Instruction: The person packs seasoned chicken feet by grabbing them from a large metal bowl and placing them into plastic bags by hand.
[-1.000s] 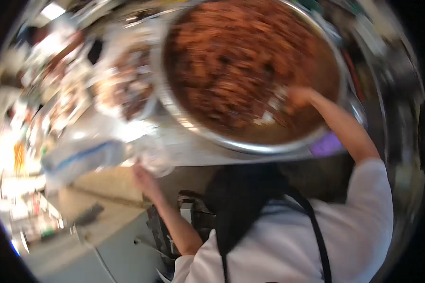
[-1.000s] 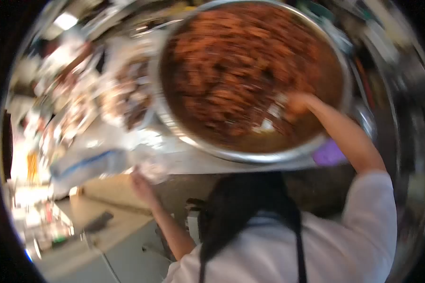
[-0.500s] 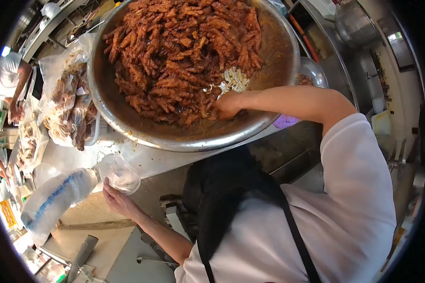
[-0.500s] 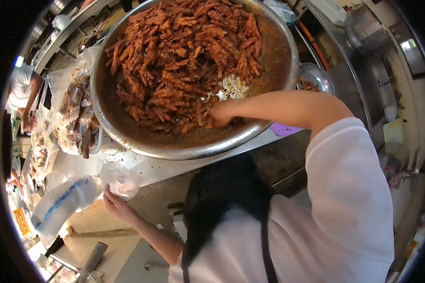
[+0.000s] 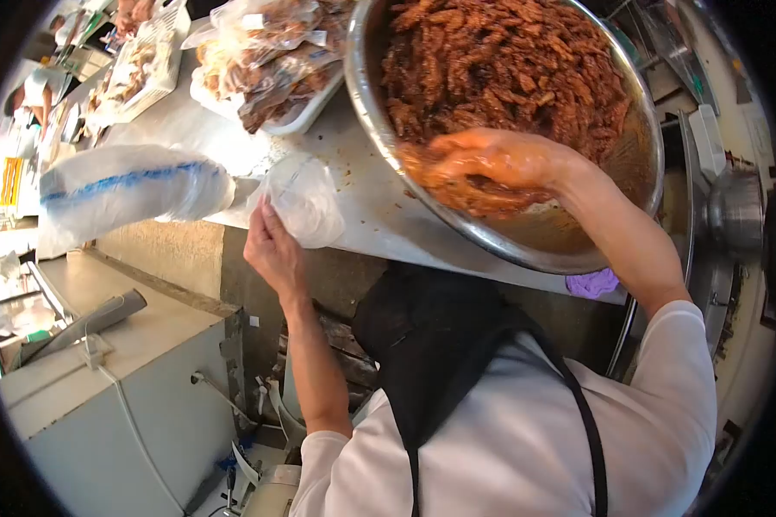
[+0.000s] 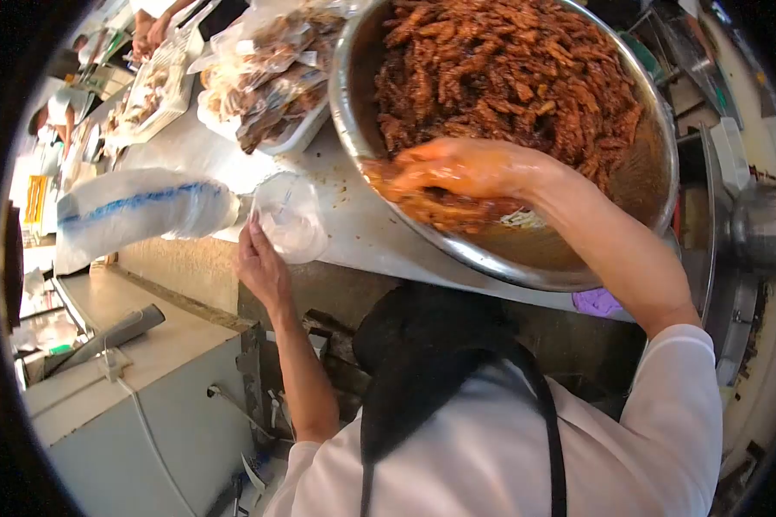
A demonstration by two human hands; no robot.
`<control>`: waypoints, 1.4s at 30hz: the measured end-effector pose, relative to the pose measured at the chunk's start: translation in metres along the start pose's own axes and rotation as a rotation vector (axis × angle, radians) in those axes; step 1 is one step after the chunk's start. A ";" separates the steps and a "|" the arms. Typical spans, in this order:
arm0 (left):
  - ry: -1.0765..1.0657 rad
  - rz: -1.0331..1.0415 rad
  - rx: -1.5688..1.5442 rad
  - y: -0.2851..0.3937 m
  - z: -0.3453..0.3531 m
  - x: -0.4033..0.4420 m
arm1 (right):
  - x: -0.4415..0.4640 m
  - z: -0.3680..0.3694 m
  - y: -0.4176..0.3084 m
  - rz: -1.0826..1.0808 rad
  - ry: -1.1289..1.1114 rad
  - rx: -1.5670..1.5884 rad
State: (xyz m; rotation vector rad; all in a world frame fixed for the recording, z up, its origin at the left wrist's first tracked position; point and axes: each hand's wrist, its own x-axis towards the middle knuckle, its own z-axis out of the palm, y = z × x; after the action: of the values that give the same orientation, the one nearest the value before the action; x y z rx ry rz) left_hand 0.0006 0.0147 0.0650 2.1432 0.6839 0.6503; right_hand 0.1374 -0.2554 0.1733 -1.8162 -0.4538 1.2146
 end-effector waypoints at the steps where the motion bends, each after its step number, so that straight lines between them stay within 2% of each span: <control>1: 0.015 0.033 -0.034 0.002 0.002 0.001 | 0.014 0.012 -0.012 0.027 -0.091 0.170; 2: 0.029 0.070 -0.068 0.006 0.003 0.000 | 0.030 0.026 -0.026 0.053 -0.179 0.341; 4: 0.059 0.121 -0.085 0.023 -0.001 -0.007 | 0.101 0.061 -0.025 0.038 -0.301 0.401; 5: 0.070 0.150 -0.095 0.032 -0.004 -0.009 | 0.144 0.077 -0.003 -0.167 -0.472 0.716; 6: 0.093 0.160 -0.095 0.036 -0.006 -0.009 | 0.182 0.096 -0.002 -0.058 -0.448 0.827; 7: 0.151 0.185 -0.092 0.036 -0.008 -0.002 | 0.198 0.111 -0.018 0.083 -0.142 0.810; 8: 0.201 0.211 -0.085 0.031 -0.012 0.007 | 0.198 0.117 -0.031 0.034 0.013 0.614; 9: 0.251 0.239 -0.079 0.025 -0.016 0.018 | 0.193 0.116 -0.040 -0.020 0.031 0.435; 10: 0.255 0.104 -0.161 0.023 -0.020 0.027 | 0.197 0.113 -0.039 -0.127 0.054 0.380; 11: 0.245 0.189 -0.104 0.022 -0.020 0.042 | 0.198 0.111 -0.034 -0.223 0.074 0.327; 13: 0.221 0.343 0.016 0.037 -0.018 0.075 | 0.177 0.096 -0.039 -0.326 0.125 0.453; 15: 0.238 0.340 -0.007 0.048 -0.014 0.116 | 0.139 0.069 -0.053 -0.422 0.189 0.589; 16: 0.242 0.346 -0.024 0.066 -0.014 0.135 | 0.119 0.053 -0.049 -0.566 0.208 0.628; 19: 0.192 0.399 -0.165 0.100 -0.014 0.204 | 0.055 0.000 -0.029 -0.606 0.507 0.535; 21: 0.151 0.586 -0.427 0.122 0.004 0.246 | 0.022 -0.034 0.009 -0.541 0.710 0.466; 23: 0.146 0.799 -0.217 0.134 0.027 0.262 | -0.011 -0.057 0.053 -0.400 0.932 0.386; 24: 0.006 0.663 -0.139 0.115 0.047 0.275 | -0.029 -0.061 0.073 -0.302 0.995 0.337; 25: -0.031 0.498 0.163 0.086 0.077 0.291 | -0.046 -0.065 0.095 -0.214 1.048 0.291; 26: 0.140 0.811 0.544 0.012 0.133 0.324 | -0.057 -0.067 0.115 -0.123 1.091 0.249; 27: 0.258 0.764 0.630 0.015 0.156 0.280 | -0.061 -0.068 0.144 -0.093 1.099 0.150; 29: 0.118 0.449 0.486 0.019 0.174 0.261 | -0.064 -0.066 0.193 -0.030 1.090 -0.048; 30: 0.079 0.435 0.519 0.016 0.180 0.270 | -0.058 -0.054 0.188 -0.009 1.117 -0.129; 31: 0.042 0.419 0.557 0.012 0.182 0.283 | -0.053 -0.045 0.165 0.146 0.981 -0.033; 33: -0.070 0.417 0.489 0.015 0.175 0.296 | -0.029 -0.036 0.151 0.183 0.884 -0.474; 35: -0.208 0.406 0.344 0.012 0.163 0.308 | 0.002 -0.045 0.156 0.253 0.882 -0.657; 36: -0.331 0.351 0.029 0.021 0.144 0.295 | 0.023 -0.053 0.169 0.201 0.909 -0.723; 37: -0.324 0.403 -0.201 0.023 0.132 0.286 | 0.047 -0.063 0.186 0.149 0.935 -0.787; 38: -0.272 0.327 -0.127 0.031 0.116 0.276 | 0.058 -0.066 0.197 0.099 0.958 -0.849; 39: -0.222 0.246 -0.054 0.038 0.094 0.265 | 0.051 -0.062 0.191 0.072 0.879 -0.874; 41: -0.134 0.508 -0.129 0.039 0.038 0.246 | 0.029 -0.051 0.168 0.026 0.722 -0.904; 42: -0.011 0.786 0.156 0.043 -0.009 0.225 | 0.023 -0.054 0.173 0.079 0.607 -1.005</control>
State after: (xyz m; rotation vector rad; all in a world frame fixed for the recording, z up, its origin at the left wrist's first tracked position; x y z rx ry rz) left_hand 0.1689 0.1425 0.1538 2.5462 -0.1616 1.0063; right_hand 0.1670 -0.3591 0.0257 -2.9273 -0.7006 0.3861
